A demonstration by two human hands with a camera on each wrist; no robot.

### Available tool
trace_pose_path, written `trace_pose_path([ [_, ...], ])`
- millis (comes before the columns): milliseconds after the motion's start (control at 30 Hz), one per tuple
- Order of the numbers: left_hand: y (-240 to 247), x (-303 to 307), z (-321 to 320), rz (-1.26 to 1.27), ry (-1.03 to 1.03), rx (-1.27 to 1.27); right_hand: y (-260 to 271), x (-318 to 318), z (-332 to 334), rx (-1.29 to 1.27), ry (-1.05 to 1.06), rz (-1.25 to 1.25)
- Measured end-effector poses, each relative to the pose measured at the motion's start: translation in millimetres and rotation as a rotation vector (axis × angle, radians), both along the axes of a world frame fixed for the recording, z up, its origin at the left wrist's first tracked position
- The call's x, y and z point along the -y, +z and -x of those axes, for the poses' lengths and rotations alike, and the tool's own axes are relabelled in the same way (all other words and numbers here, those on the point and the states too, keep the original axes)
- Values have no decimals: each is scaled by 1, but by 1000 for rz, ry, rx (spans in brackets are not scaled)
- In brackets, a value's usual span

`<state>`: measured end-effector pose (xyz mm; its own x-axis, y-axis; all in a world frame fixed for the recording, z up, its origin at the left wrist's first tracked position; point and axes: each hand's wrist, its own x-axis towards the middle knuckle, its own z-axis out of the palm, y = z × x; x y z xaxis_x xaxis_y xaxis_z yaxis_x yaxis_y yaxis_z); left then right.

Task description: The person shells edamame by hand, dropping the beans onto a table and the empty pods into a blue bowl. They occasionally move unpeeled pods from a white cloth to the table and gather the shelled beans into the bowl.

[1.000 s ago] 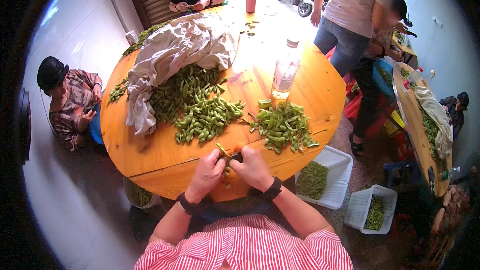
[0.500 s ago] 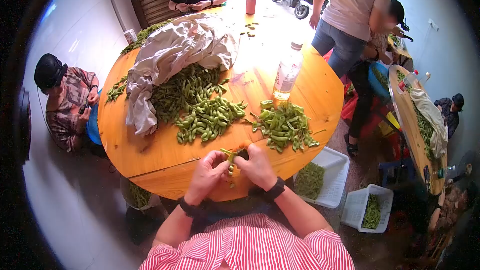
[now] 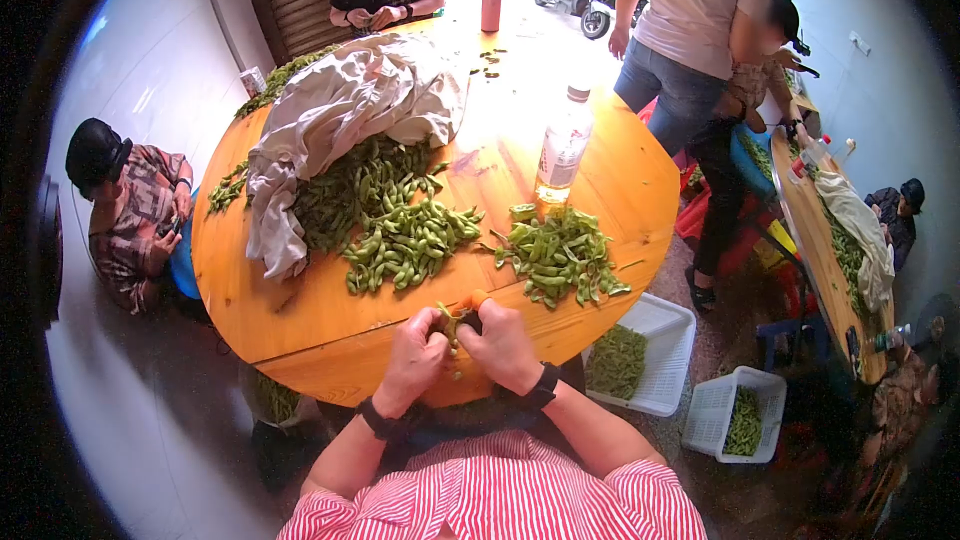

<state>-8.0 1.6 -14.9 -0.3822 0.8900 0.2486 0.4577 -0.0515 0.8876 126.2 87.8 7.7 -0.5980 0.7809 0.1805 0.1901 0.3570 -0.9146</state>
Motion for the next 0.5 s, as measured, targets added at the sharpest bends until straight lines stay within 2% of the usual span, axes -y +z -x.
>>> trace_pose_path([
  [33, 0, 0, 1, -2, -4, 0, 1, -2, -1, 8, -15, -50],
  [100, 2, 2, 3, 182, -52, 567, -1, -8, -3, 15, -35, -99],
  [133, 0, 2, 4, 183, -55, 566, -5, -16, -6, 91, -47, -163],
  [200, -3, 1, 5, 72, -26, 188, -9, -33, -12, 166, -58, -227],
  [233, 0, 1, 5, 70, -25, 189, -9, -44, -15, 173, -86, -309],
  [300, 13, 2, 5, 4, -47, -184, -1, -63, -19, 204, -150, -449],
  [333, 17, 3, 4, 2, -46, -185, 14, -68, -22, 284, -152, -447],
  [400, 22, 3, 2, -89, -69, -369, 20, -84, -28, 408, -194, -598],
  [500, 22, 3, 4, -68, -143, -355, 28, -96, -27, 536, -229, -734],
])
